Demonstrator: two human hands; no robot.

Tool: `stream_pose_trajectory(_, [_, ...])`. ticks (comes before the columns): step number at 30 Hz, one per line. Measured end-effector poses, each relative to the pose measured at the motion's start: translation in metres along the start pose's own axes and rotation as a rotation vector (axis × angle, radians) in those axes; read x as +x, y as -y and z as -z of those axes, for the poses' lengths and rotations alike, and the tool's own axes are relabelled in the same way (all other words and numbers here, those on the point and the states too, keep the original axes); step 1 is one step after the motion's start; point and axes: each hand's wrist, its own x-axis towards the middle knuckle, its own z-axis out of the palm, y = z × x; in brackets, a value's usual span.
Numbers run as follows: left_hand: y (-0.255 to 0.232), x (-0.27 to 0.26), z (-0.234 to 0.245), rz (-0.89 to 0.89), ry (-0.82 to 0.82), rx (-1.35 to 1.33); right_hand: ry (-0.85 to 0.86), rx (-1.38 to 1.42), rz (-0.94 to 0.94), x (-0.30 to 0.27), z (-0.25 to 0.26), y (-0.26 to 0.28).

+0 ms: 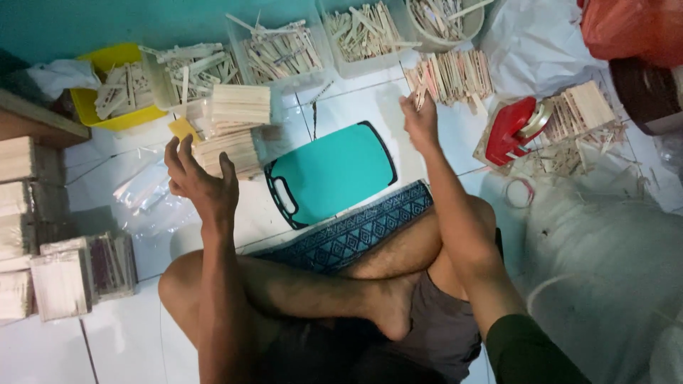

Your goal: The person is sitting on the floor, picking up small bundles of wooden sticks, tapping them against a green board to align the ends, and then placing them into organized stacks.

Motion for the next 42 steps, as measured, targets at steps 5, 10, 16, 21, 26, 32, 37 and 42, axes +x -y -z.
stream_pose_trajectory(5, [0.007,-0.002,-0.012,-0.004,-0.044,-0.036,-0.194,0.095,0.123,-0.042,-0.043,0.009])
stream_pose_trajectory(10, [0.007,-0.006,-0.012,0.014,-0.053,-0.056,-0.343,0.054,0.288,-0.069,-0.067,-0.033])
stream_pose_trajectory(16, [0.004,-0.005,-0.007,-0.006,-0.016,-0.107,-0.283,0.053,0.394,-0.076,-0.072,-0.038])
stream_pose_trajectory(21, [0.004,-0.003,-0.008,-0.015,0.000,-0.126,-0.251,0.082,0.311,-0.076,-0.075,-0.058])
stream_pose_trajectory(26, [0.008,-0.002,-0.008,-0.026,-0.002,-0.131,-0.241,0.142,0.373,-0.076,-0.079,-0.049])
stream_pose_trajectory(32, [0.015,-0.004,-0.012,-0.058,-0.007,-0.145,-0.233,0.182,0.407,-0.077,-0.077,-0.039])
stream_pose_trajectory(37, [0.010,-0.004,-0.012,-0.070,-0.025,-0.144,-0.178,0.178,0.409,-0.077,-0.075,-0.043])
stream_pose_trajectory(42, [0.015,0.003,-0.014,-0.114,-0.006,-0.141,-0.177,0.139,0.296,-0.078,-0.081,-0.078])
